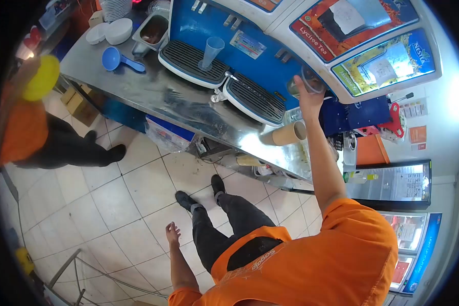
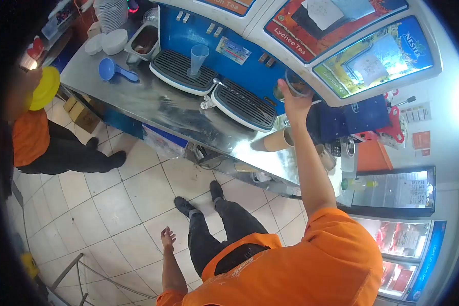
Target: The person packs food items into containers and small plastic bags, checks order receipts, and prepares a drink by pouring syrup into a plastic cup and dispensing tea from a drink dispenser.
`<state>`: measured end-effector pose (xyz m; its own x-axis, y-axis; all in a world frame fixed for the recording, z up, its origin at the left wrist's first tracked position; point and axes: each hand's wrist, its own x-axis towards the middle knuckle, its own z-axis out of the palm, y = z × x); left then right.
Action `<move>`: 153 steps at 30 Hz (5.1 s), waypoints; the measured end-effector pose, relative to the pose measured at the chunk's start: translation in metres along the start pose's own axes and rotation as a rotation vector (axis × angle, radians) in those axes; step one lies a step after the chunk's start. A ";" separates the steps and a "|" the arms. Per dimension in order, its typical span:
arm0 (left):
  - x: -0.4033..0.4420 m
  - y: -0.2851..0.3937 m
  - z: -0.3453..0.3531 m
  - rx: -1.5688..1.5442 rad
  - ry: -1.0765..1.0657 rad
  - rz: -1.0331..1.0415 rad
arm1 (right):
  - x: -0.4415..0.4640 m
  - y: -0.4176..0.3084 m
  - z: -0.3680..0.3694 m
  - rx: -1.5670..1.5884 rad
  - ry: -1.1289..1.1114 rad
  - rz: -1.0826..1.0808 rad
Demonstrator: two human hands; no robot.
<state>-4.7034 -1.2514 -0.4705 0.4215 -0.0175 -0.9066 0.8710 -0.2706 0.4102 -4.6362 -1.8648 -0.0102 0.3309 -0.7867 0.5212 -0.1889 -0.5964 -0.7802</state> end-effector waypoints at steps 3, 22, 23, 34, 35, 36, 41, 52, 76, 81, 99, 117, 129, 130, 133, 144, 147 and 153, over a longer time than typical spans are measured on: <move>0.001 0.005 -0.007 -0.004 -0.005 0.011 | 0.005 0.021 -0.002 -0.081 -0.002 0.010; -0.071 0.032 -0.016 0.037 -0.038 0.034 | -0.078 -0.007 -0.005 0.023 -0.090 -0.080; -0.077 0.037 -0.018 0.049 -0.045 0.042 | -0.083 -0.016 -0.003 0.074 -0.182 -0.079; -0.094 0.091 -0.064 0.079 0.004 0.116 | -0.004 -0.190 -0.061 0.774 -0.879 0.059; -0.096 0.096 -0.065 0.069 0.006 0.118 | 0.004 -0.207 -0.071 0.711 -0.901 0.006; -0.094 0.105 -0.058 0.053 0.000 0.127 | 0.015 -0.221 -0.079 0.642 -0.920 -0.057; -0.086 0.122 -0.045 0.038 -0.032 0.193 | 0.052 -0.245 -0.103 0.605 -0.818 -0.351; -0.083 0.098 -0.019 0.211 -0.118 0.089 | 0.082 -0.302 -0.162 0.963 -0.884 -0.293; -0.081 0.055 -0.037 0.099 -0.031 0.128 | -0.077 -0.013 -0.041 0.320 0.016 0.212; -0.113 0.056 -0.040 0.152 0.020 0.073 | -0.043 -0.004 -0.021 0.316 0.090 0.205; -0.093 0.035 -0.066 -0.045 0.018 0.080 | -0.010 -0.006 -0.015 0.330 0.033 0.254; -0.089 0.067 -0.064 0.038 0.002 0.104 | -0.005 -0.005 -0.020 0.207 -0.006 0.275; -0.082 0.040 -0.060 0.015 -0.018 0.089 | -0.001 0.021 -0.016 0.079 0.004 0.235; -0.078 0.038 -0.061 0.020 -0.014 0.082 | -0.010 -0.019 -0.027 0.007 -0.023 0.168; -0.072 0.027 -0.064 0.081 -0.018 0.074 | -0.001 0.028 -0.010 0.272 0.020 0.197; -0.128 0.127 -0.019 0.216 0.018 0.346 | -0.007 0.015 -0.009 0.235 -0.003 0.115; -0.144 0.134 -0.012 0.128 -0.003 0.378 | -0.008 0.017 -0.008 0.158 0.038 0.084; -0.172 0.100 0.000 0.262 -0.009 0.302 | -0.013 0.032 0.004 0.277 0.041 0.076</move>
<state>-4.6884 -1.2750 -0.2737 0.6454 -0.1423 -0.7505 0.6138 -0.4883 0.6204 -4.6431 -1.8732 -0.0438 0.2864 -0.8369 0.4665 0.0499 -0.4732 -0.8796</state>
